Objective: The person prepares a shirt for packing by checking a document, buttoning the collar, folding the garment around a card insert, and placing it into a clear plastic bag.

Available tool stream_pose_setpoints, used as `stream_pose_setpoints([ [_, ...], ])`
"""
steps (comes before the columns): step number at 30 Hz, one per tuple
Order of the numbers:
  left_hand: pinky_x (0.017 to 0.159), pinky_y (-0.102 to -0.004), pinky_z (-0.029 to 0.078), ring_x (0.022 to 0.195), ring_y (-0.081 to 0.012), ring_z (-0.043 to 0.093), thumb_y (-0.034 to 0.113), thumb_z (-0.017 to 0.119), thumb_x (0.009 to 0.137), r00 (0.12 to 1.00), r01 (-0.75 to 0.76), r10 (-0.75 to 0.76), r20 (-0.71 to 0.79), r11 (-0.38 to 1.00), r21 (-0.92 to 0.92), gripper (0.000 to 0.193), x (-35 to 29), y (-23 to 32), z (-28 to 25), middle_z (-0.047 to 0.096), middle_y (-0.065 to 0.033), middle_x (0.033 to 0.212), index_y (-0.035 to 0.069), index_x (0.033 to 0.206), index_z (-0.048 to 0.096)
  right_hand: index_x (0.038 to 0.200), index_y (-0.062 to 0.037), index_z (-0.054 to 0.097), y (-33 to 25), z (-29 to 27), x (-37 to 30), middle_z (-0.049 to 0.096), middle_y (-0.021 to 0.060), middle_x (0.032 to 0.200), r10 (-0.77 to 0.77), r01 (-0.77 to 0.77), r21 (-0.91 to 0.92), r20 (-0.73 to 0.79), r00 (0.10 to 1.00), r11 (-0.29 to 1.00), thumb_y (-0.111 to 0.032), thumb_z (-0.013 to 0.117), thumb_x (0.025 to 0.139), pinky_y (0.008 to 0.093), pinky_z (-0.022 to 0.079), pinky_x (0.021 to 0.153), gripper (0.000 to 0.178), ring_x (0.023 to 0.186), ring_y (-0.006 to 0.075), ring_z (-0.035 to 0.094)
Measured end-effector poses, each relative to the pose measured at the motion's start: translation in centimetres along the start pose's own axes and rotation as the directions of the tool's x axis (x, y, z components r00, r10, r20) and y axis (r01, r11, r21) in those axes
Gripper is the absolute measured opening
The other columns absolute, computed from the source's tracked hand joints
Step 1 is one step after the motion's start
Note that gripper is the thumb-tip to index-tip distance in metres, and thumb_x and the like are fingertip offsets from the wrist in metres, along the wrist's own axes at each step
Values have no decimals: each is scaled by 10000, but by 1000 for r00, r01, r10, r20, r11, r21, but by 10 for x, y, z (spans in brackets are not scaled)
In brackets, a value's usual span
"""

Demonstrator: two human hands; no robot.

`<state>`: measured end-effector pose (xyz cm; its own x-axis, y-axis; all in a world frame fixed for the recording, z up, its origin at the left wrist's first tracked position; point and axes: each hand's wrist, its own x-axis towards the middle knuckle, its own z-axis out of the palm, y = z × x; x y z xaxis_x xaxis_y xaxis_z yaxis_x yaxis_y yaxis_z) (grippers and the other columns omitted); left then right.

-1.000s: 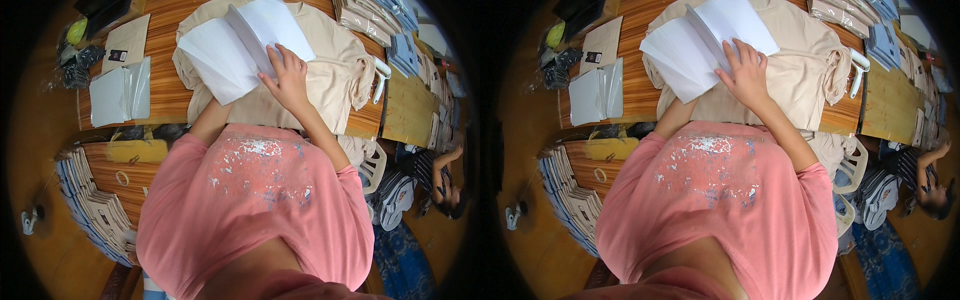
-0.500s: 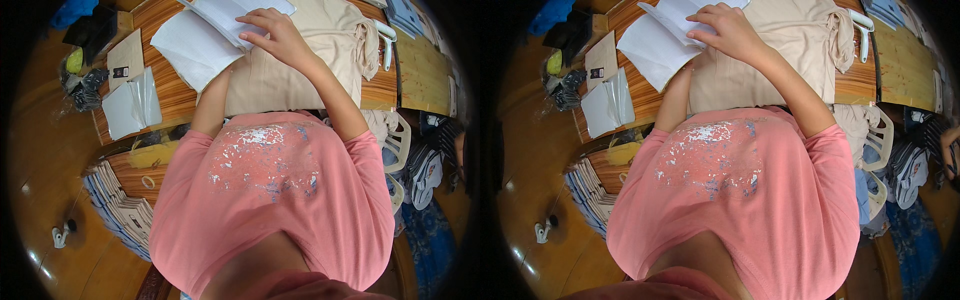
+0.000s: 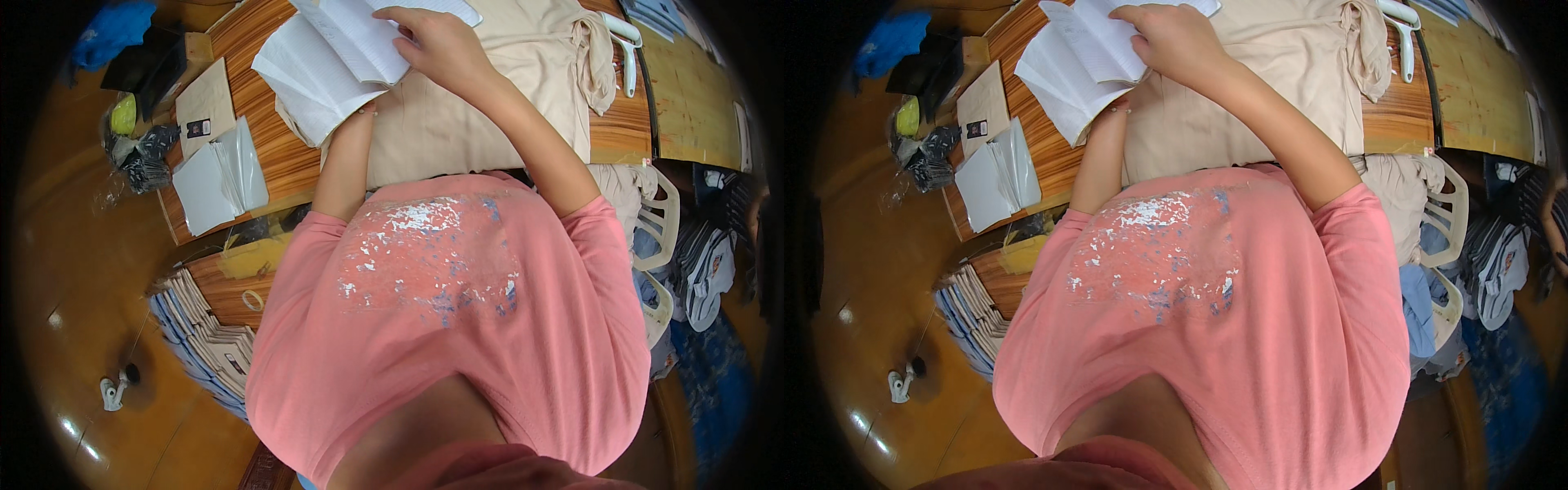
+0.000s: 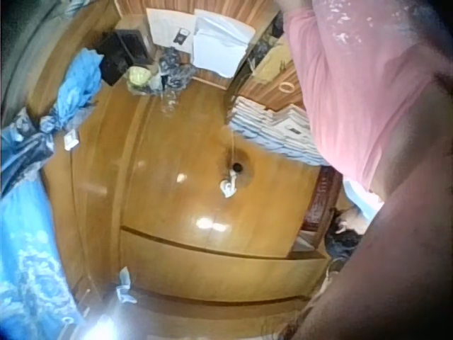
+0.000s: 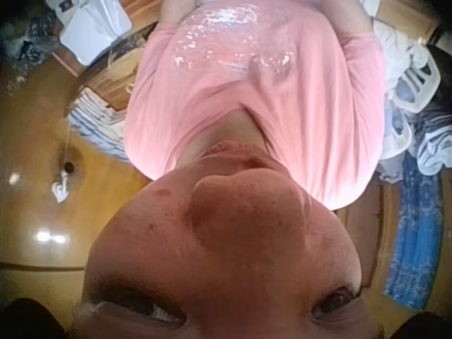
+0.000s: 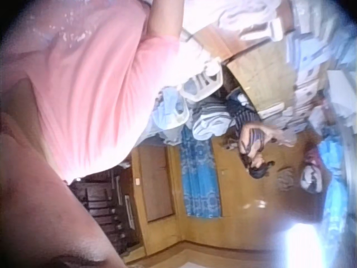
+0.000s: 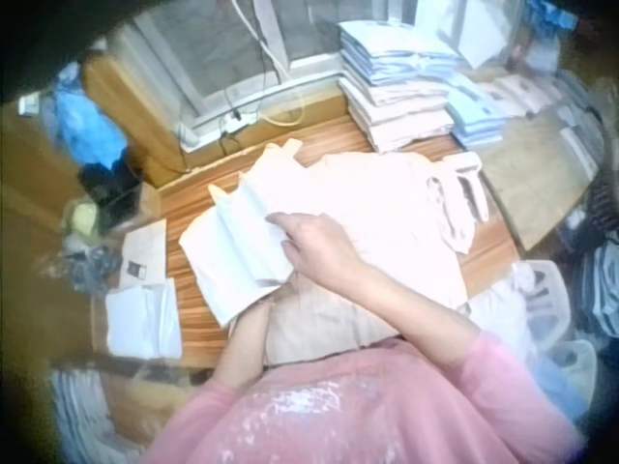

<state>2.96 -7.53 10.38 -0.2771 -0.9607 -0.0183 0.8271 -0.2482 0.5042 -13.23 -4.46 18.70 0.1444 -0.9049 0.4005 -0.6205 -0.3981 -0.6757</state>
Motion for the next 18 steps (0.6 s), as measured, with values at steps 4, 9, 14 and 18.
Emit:
stream_pose_setpoints([
  [4,967,-398,428,1155,-208,487,515,587,782,1000,3,-3,-4,1000,10,659,-3,-1,0,501,-52,1261,126,1287,421,1022,-70,623,-15,-2,4,611,86,937,164,-206,195,211,964,959,-141,611,795,331,452,733,238,804,238,563],
  [9,966,-397,429,1153,-207,488,514,586,785,1000,2,-1,-5,1000,24,654,-8,-3,2,502,-52,1260,126,1286,422,972,-98,614,-22,20,-13,582,73,906,-249,246,52,69,966,968,-20,608,692,357,463,726,291,837,260,563],
  [14,965,-397,430,1152,-207,489,512,584,787,1000,-10,11,-10,1000,15,650,-16,1,2,503,-52,1259,126,1284,424,1017,-135,618,-23,41,-29,545,81,1056,-274,277,-64,53,960,959,20,601,640,365,458,766,408,930,268,526],
  [18,965,-397,430,1151,-206,490,511,583,789,1000,-23,23,-13,1000,0,646,-18,0,-2,504,-52,1258,126,1284,425,1057,-159,608,-14,26,-26,509,77,1170,-133,91,-326,-107,985,941,20,593,647,469,389,885,448,1074,267,480],
])
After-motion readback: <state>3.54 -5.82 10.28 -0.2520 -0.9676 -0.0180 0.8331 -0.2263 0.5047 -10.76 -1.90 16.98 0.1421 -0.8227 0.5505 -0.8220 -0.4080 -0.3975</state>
